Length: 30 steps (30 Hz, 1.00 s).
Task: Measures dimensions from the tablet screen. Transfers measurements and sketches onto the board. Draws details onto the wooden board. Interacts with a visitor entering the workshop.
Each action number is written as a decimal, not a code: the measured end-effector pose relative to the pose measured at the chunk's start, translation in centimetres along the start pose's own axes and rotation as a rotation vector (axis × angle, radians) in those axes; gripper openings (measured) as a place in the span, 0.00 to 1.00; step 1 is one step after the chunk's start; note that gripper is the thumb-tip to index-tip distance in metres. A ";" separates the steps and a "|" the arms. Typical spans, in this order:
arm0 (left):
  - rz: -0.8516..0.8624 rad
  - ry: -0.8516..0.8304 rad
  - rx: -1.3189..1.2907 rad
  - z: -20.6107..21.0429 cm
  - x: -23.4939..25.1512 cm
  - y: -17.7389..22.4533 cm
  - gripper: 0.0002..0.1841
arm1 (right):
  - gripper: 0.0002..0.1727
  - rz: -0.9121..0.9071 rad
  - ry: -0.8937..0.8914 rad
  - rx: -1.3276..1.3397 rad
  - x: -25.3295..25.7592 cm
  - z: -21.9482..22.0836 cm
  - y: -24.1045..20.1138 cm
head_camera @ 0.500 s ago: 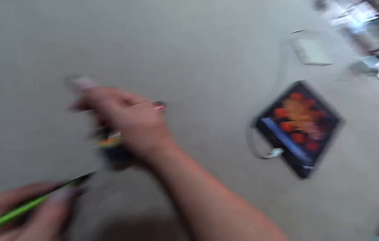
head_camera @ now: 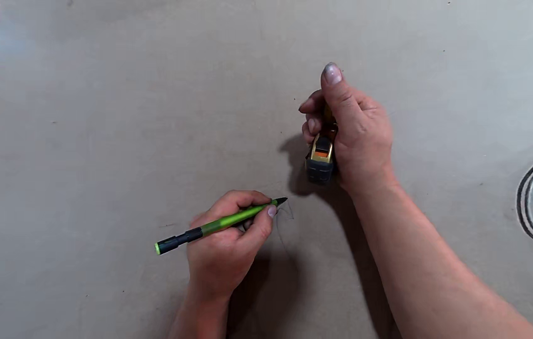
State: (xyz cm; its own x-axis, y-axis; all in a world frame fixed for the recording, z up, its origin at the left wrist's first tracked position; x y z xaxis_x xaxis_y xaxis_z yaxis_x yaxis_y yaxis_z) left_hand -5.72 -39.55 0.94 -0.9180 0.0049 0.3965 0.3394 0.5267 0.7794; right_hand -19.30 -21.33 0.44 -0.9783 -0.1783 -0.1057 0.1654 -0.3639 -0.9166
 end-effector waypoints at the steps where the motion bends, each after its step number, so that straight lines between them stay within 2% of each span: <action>1: -0.006 0.002 0.003 0.0 0.0 0.0 0.06 | 0.27 0.002 0.004 -0.003 0.0 0.0 0.0; 5: -0.064 0.077 0.076 -0.5 0.0 -0.2 0.06 | 0.27 -0.001 0.006 -0.003 -0.1 -0.1 0.0; 10: -0.134 0.242 0.038 -1.4 -0.3 -0.5 0.04 | 0.27 -0.007 0.011 0.005 -0.1 -0.2 0.0; 16: -0.093 0.147 0.073 -0.8 -0.1 -0.2 0.05 | 0.27 -0.005 0.012 -0.014 -0.1 -0.2 -0.1; 22: -0.209 0.267 0.100 -2.9 -1.9 -0.8 0.02 | 0.27 -0.006 0.008 -0.016 0.0 -0.2 -0.1; 25: -0.236 0.301 0.024 -3.9 -3.3 -1.2 0.02 | 0.27 0.000 -0.001 -0.019 0.0 -0.1 0.0; 30: -0.166 0.176 -0.068 -2.4 -0.2 -1.5 0.04 | 0.27 -0.001 0.000 0.001 0.0 -0.1 -0.2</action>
State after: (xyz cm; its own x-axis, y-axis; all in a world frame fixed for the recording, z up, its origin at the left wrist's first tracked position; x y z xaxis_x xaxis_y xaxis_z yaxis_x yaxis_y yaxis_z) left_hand -5.51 -42.38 0.87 -0.9144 -0.2286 0.3340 0.2054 0.4490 0.8696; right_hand -19.36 -21.21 0.55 -0.9784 -0.1780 -0.1047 0.1645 -0.3647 -0.9165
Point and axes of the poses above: each hand's wrist, its own x-axis towards the middle knuckle, its own z-axis out of the palm, y = z × x, the point moved 7 cm from there along x, towards the middle knuckle, and after that the axes turned 12 degrees about z, right-handed, at the moved point
